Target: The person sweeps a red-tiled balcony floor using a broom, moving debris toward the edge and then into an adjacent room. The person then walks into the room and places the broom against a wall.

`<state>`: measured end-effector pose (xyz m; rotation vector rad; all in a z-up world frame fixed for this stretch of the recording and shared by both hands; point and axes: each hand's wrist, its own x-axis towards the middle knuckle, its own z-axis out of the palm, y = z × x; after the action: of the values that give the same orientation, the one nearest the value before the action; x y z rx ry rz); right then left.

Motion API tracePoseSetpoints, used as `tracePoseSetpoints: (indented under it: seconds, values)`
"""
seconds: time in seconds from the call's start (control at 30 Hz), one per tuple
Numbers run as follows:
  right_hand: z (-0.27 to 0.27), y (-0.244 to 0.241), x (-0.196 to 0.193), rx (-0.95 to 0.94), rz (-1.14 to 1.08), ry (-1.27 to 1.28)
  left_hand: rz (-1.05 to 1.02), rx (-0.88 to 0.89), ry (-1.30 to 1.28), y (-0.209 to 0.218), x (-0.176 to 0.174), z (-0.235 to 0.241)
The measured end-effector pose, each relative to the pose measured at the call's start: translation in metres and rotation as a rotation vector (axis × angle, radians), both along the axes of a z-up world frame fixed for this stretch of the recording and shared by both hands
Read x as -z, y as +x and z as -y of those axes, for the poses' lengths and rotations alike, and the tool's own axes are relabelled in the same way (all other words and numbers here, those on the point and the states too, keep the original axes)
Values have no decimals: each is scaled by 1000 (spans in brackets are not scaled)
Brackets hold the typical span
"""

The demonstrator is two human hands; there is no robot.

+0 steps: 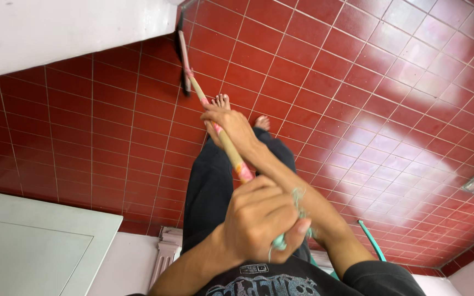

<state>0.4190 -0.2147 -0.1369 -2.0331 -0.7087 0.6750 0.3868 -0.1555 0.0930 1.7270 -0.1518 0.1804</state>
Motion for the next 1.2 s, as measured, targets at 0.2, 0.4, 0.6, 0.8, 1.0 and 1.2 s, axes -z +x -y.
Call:
tracePoseSetpoints:
  seconds: [0.2,0.4,0.6,0.8,1.0,1.2]
  values:
    - [98,64,62,253,26,20,-53,151,-6,32,57,58]
    - [209,128,71,550,189,-139,56,163,-143,86,97,153]
    - [252,147,20,804,91,-116,40,128,-149,115,56,229]
    - [253,158,15,265,-91,157,20,39,-7,141,36,282]
    - [280,226,73,380,-62,136,23,68,28,187,93,293]
    - [381,304,83,554,367,-60,34,46,-151,225,123,321]
